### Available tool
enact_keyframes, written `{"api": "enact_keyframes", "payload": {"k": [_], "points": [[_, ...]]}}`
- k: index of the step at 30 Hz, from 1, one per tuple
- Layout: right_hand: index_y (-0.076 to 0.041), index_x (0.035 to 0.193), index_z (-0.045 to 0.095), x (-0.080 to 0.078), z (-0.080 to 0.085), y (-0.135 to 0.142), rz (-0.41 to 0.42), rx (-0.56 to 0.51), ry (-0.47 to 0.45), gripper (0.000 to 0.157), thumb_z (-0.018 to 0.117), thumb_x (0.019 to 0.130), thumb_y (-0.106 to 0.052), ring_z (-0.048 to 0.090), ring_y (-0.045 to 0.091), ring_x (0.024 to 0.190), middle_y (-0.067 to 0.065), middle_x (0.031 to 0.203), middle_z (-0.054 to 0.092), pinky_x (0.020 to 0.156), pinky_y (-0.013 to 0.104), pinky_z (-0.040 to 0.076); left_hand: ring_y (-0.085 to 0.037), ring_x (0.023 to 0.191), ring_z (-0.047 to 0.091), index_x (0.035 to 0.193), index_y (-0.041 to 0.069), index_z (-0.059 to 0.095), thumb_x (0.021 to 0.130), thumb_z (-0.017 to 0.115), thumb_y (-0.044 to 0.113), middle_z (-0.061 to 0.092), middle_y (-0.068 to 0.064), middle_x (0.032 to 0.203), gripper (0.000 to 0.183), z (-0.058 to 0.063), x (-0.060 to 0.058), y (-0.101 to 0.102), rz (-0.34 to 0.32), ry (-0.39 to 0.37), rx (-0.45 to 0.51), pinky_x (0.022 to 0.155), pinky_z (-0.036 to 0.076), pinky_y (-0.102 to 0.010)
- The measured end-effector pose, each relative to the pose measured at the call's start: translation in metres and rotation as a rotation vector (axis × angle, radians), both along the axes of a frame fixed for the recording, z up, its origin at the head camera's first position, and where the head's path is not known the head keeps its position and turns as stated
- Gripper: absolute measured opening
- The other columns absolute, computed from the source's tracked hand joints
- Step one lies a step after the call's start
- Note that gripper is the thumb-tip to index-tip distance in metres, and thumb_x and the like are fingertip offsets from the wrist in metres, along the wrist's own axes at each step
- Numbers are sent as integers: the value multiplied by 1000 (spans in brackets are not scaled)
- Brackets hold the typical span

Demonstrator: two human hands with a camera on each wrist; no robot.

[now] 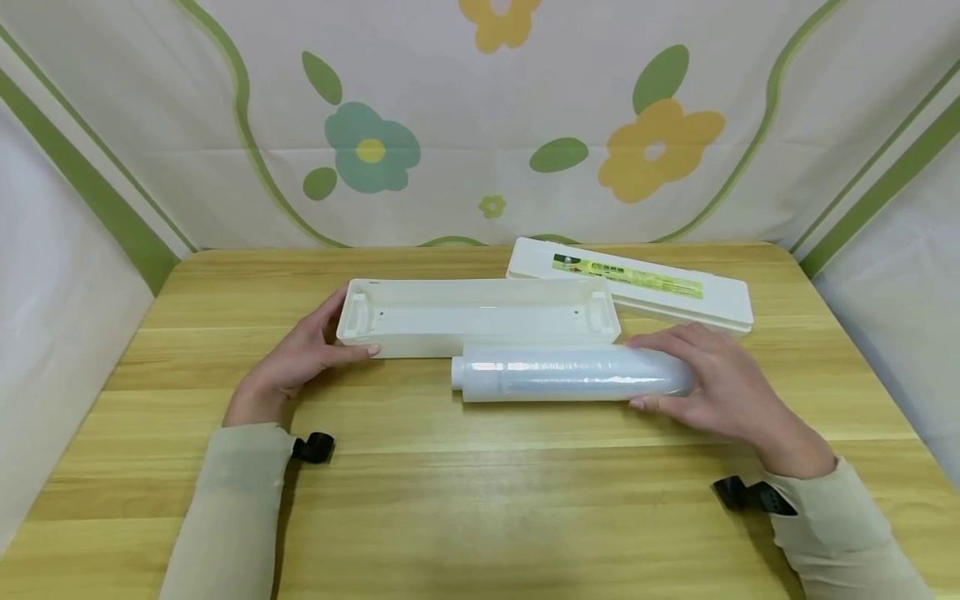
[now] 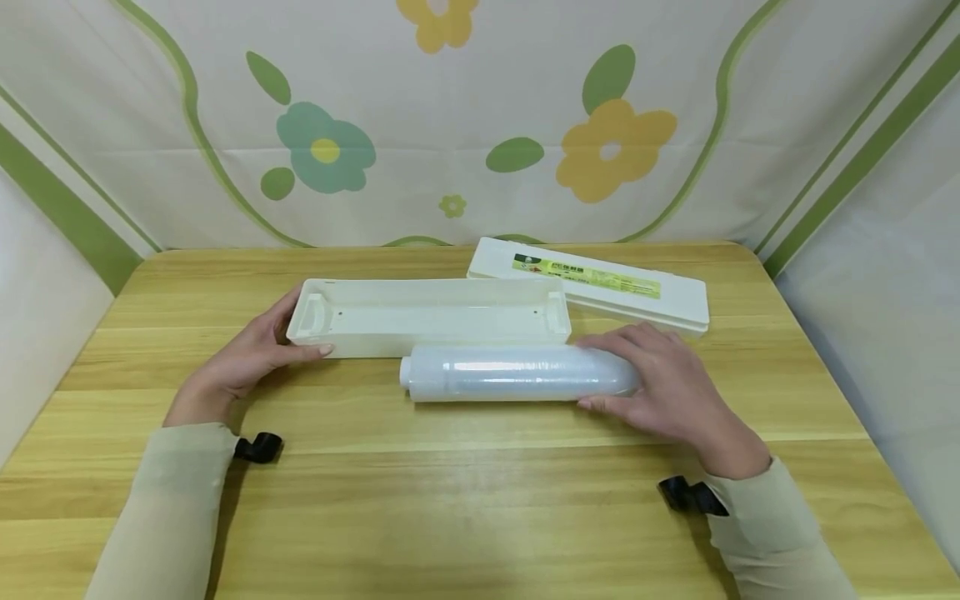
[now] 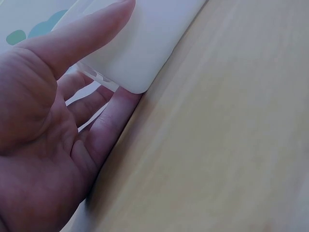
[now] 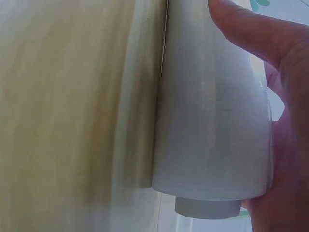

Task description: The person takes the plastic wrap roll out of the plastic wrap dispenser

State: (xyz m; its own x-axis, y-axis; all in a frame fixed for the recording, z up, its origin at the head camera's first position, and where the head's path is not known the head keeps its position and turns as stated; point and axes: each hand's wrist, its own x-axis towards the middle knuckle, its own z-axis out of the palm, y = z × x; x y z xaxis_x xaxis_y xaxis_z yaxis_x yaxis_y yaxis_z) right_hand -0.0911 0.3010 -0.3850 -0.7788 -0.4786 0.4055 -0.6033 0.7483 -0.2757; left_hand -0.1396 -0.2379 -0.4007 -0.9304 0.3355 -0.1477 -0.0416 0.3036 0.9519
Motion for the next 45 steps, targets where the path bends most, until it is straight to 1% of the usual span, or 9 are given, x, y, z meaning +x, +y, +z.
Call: {"api": "enact_keyframes", "payload": {"k": [7, 14, 20, 24, 29, 37, 40, 45], "points": [[-22, 124, 78, -3, 1, -2, -43, 6, -45, 73, 106, 59, -38, 70, 29, 108, 4, 114, 80, 92, 46, 45, -28, 131, 51, 174, 34, 15, 95, 84, 12, 38, -8, 165, 107, 1, 0, -1, -3, -15, 4, 100, 51, -20], [-22, 124, 78, -3, 1, -2, -60, 1, -54, 72, 106, 59, -37, 70, 28, 107, 3, 113, 80, 90, 42, 45, -28, 132, 52, 174, 36, 15, 95, 84, 12, 37, -9, 166, 107, 1, 0, -3, 1, -24, 3, 100, 51, -21], [-23, 124, 78, -5, 1, -3, -59, 9, -57, 72, 106, 60, -41, 71, 28, 108, 2, 114, 80, 88, 42, 46, -27, 131, 51, 174, 36, 13, 95, 84, 15, 36, -8, 166, 108, -1, 0, -6, -2, -28, -7, 101, 50, -20], [-24, 123, 78, -3, -1, -2, -65, 16, -57, 71, 106, 60, -42, 71, 27, 106, 1, 114, 80, 86, 41, 47, -28, 132, 51, 174, 37, 13, 96, 84, 14, 37, -10, 165, 108, -3, -1, -5, -19, -29, 8, 101, 51, -21], [-25, 123, 77, 0, -1, -2, -72, 18, -63, 71, 105, 60, -43, 70, 27, 107, 0, 114, 80, 86, 42, 47, -30, 133, 49, 174, 35, 13, 94, 85, 15, 36, -9, 166, 110, -4, -1, -4, -13, -29, -3, 102, 50, -20], [-24, 124, 76, 0, 1, -3, -54, 32, -57, 71, 104, 62, -44, 69, 29, 110, 2, 116, 79, 92, 49, 45, -30, 133, 50, 174, 34, 12, 95, 85, 15, 37, -9, 166, 110, -4, 0, -4, -8, -29, -12, 101, 50, -20], [-25, 125, 75, 0, 1, -2, -51, 36, -55, 72, 104, 62, -44, 67, 30, 112, 2, 120, 76, 93, 50, 45, -29, 133, 49, 174, 34, 12, 94, 86, 16, 38, -9, 165, 110, -3, 0, -4, -3, -31, -17, 101, 49, -20], [-25, 128, 74, 1, 2, -2, -45, 65, -38, 73, 104, 64, -43, 62, 29, 108, 4, 121, 67, 88, 49, 46, -29, 134, 49, 174, 34, 13, 94, 86, 17, 39, -8, 165, 110, -1, -1, -4, -2, -33, -21, 102, 49, -19]]}}
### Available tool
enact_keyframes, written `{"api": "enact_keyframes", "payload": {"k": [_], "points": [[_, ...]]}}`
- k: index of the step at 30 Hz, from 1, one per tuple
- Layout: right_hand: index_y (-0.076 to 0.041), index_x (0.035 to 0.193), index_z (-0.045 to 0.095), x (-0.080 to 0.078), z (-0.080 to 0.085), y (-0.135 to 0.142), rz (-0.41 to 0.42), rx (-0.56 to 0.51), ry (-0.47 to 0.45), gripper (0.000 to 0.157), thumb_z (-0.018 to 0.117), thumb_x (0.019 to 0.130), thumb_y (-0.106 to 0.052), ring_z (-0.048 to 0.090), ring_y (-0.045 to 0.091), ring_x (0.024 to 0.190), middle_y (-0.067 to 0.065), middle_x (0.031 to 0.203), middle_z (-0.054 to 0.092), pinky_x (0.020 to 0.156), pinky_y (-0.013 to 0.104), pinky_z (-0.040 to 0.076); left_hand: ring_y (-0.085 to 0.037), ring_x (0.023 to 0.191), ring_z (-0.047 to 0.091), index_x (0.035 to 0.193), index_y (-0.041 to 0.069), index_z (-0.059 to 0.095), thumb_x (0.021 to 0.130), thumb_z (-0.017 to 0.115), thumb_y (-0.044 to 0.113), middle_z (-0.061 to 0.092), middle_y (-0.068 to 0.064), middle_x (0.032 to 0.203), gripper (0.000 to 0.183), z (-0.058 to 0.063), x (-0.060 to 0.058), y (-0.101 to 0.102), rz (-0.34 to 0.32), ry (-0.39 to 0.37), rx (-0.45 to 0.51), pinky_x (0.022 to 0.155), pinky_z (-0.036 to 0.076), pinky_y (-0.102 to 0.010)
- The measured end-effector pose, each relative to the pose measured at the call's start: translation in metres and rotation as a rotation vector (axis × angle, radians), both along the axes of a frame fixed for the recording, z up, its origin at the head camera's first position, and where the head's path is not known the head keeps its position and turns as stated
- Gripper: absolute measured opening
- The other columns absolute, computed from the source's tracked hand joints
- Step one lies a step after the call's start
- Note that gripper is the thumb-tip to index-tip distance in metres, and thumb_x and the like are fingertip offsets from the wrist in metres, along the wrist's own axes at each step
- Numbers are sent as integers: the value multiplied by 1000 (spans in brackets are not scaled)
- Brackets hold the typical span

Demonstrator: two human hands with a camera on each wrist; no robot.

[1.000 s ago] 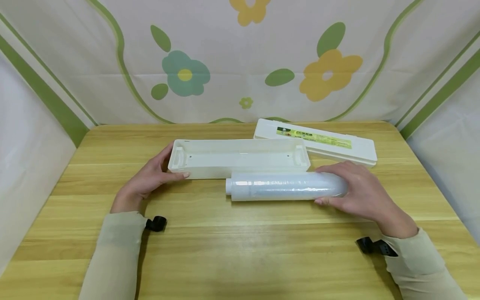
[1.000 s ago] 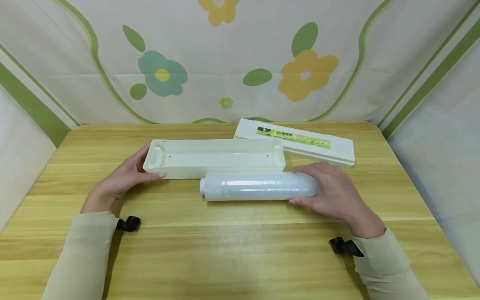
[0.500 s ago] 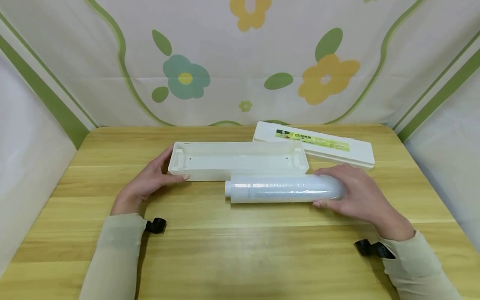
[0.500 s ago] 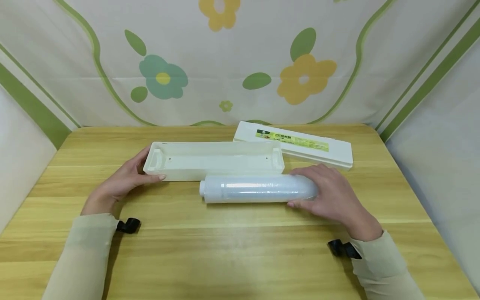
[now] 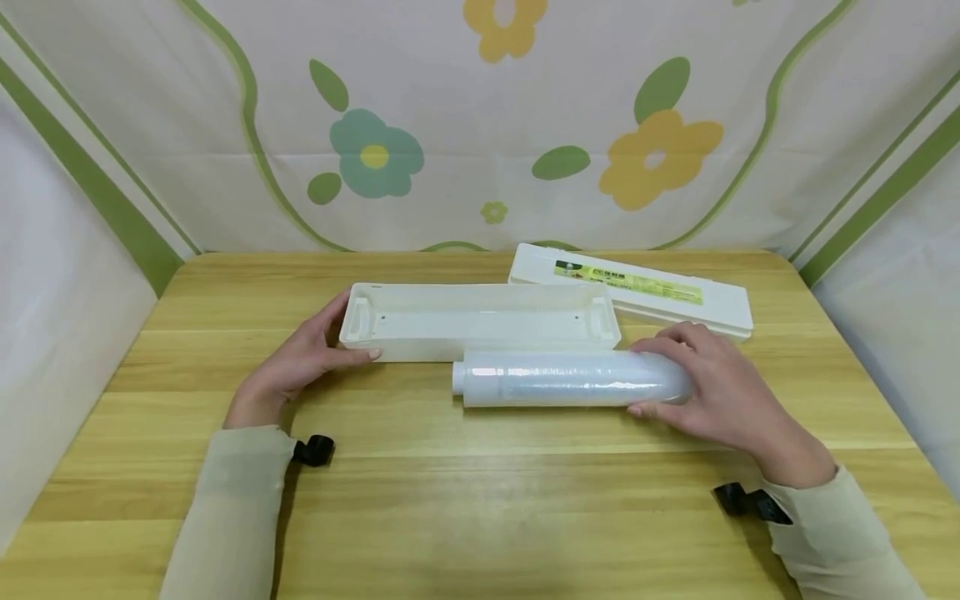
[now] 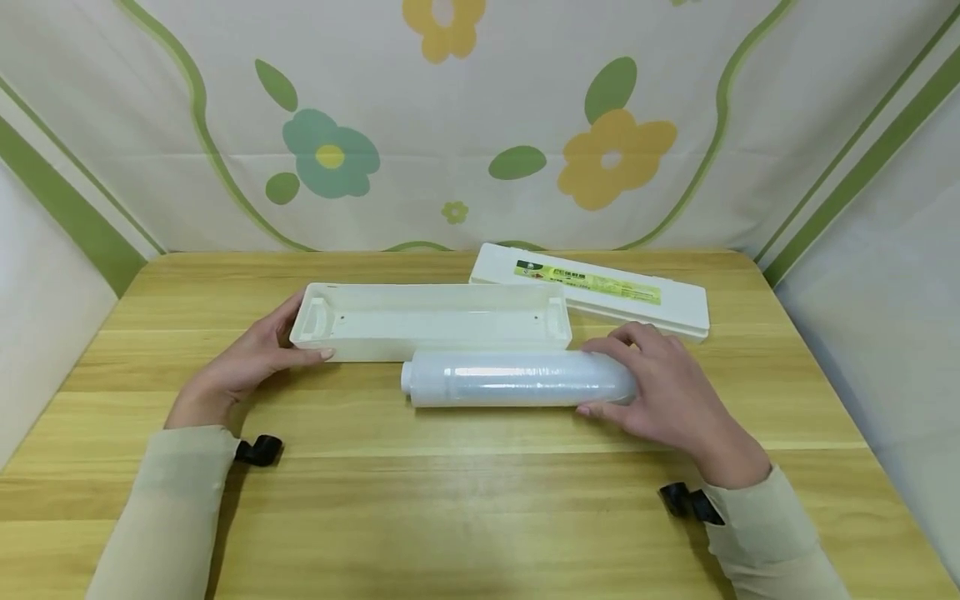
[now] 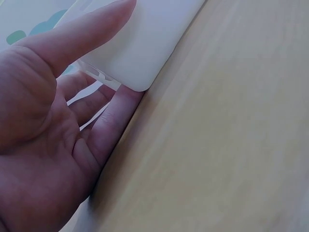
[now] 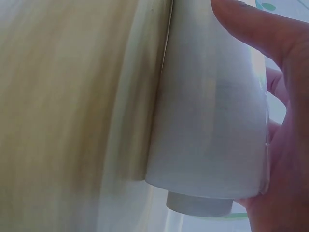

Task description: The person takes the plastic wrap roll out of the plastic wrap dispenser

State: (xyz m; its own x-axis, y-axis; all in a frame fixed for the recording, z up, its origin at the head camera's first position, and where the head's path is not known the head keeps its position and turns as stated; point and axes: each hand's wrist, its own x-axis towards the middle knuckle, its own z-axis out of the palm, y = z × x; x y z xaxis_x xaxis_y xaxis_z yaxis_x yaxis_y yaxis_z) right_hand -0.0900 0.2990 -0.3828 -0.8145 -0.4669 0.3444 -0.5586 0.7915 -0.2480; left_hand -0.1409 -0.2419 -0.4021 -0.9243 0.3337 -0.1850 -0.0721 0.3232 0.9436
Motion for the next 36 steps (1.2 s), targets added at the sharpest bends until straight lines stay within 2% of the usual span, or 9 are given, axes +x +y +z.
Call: {"api": "enact_keyframes", "payload": {"k": [11, 18, 23, 26, 30, 33, 36], "points": [[-21, 135, 69, 5, 2, 1, 59, 77, 40, 73, 100, 72, -37, 60, 30, 109, 6, 122, 61, 97, 51, 43, -29, 137, 47, 174, 35, 16, 94, 86, 17, 39, -8, 166, 109, 2, -1, 4, 7, 4, -1, 103, 48, -20], [-21, 135, 68, 6, 3, 0, 45, 68, 31, 73, 100, 72, -38, 59, 29, 111, 7, 124, 60, 97, 51, 43, -29, 138, 46, 174, 34, 18, 93, 87, 17, 39, -6, 166, 108, 6, 1, 5, 17, 12, -6, 103, 47, -20], [-23, 133, 69, 7, 4, -1, 15, 58, 13, 71, 100, 72, -40, 59, 27, 111, 5, 124, 61, 94, 50, 43, -27, 134, 47, 172, 35, 25, 92, 88, 15, 42, -7, 163, 103, 5, 1, 5, 29, 34, -7, 103, 48, -21], [-24, 132, 69, 7, 5, -2, 9, 55, 18, 71, 101, 71, -42, 60, 28, 109, 4, 122, 61, 94, 50, 43, -25, 138, 45, 170, 35, 31, 89, 89, 12, 44, -6, 162, 102, 6, 0, 5, 54, 38, -3, 111, 44, -28], [-23, 131, 70, 7, 7, -3, 21, 59, 42, 73, 101, 68, -44, 60, 31, 109, 5, 119, 61, 95, 52, 42, -29, 154, 36, 172, 30, 26, 90, 89, 14, 36, -3, 172, 105, 13, 4, 1, 75, 31, -19, 127, 29, -52], [-21, 132, 71, 6, 11, -5, 40, 53, 76, 77, 100, 67, -48, 61, 33, 109, 7, 120, 63, 94, 54, 44, -32, 163, 25, 174, 29, 16, 97, 83, 24, 22, 1, 179, 103, 25, 8, -2, 77, 34, -72, 129, 23, -66], [-19, 138, 70, 4, 18, -8, 59, 24, 105, 81, 99, 68, -49, 63, 36, 112, 11, 124, 65, 93, 57, 46, -38, 165, 23, 174, 36, 11, 102, 78, 35, 16, 2, 181, 98, 39, 11, -1, 66, 38, -136, 125, 26, -72]]}}
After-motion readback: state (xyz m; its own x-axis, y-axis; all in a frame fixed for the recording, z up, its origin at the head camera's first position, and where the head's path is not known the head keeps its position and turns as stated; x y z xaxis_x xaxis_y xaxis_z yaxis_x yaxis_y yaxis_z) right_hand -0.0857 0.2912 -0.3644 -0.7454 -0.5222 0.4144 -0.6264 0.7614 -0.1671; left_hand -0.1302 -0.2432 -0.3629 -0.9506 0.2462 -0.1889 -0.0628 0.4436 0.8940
